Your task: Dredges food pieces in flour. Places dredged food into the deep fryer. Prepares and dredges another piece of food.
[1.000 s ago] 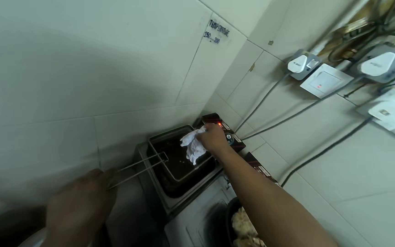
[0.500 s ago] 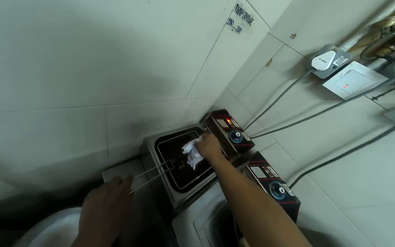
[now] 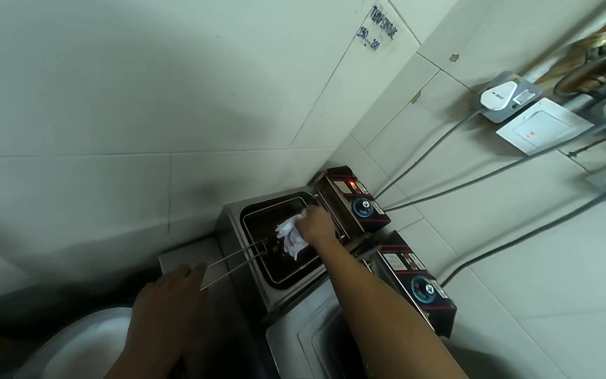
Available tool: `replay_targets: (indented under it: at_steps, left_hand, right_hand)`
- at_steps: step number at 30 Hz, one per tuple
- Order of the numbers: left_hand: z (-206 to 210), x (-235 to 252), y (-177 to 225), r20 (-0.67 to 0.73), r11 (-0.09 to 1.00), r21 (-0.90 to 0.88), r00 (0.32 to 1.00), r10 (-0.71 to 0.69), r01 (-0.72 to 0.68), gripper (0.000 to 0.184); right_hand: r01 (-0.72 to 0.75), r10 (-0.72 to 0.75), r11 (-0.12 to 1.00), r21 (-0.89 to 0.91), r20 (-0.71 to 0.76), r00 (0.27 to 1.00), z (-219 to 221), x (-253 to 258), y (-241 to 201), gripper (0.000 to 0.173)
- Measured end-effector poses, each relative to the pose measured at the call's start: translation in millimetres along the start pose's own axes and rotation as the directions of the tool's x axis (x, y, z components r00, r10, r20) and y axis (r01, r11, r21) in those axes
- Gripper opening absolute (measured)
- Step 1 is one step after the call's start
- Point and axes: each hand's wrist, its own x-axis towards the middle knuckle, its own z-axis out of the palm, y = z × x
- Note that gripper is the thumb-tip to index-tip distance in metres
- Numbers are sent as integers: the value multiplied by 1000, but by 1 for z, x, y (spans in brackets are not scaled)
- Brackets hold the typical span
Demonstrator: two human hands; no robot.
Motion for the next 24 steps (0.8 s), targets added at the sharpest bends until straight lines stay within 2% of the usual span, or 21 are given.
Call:
replay_targets:
  at_steps: [6,9,18,24]
  left_hand:
    - [12,-3,-9,-39,999,-35,999,19,-20,41]
    - [10,-3,-9,-1,999,-50,1000,16,-16,43]
    - [1,0,-1,-4,1000,-8,1000,12,-12,40]
    - [-6,1,6,-84,998,31,995,55,-52,37]
  right_hand:
    - [1,-1,1000,-10,1,1000,9,1,-3,27]
    - [-3,3,1000,-15,8,1000,11,0,-5,28]
    - [-3,3,999,-41,-2,1000,11,2,-5,26]
    - [-7,6,998,-56,-12,1000,8,3,-3,28]
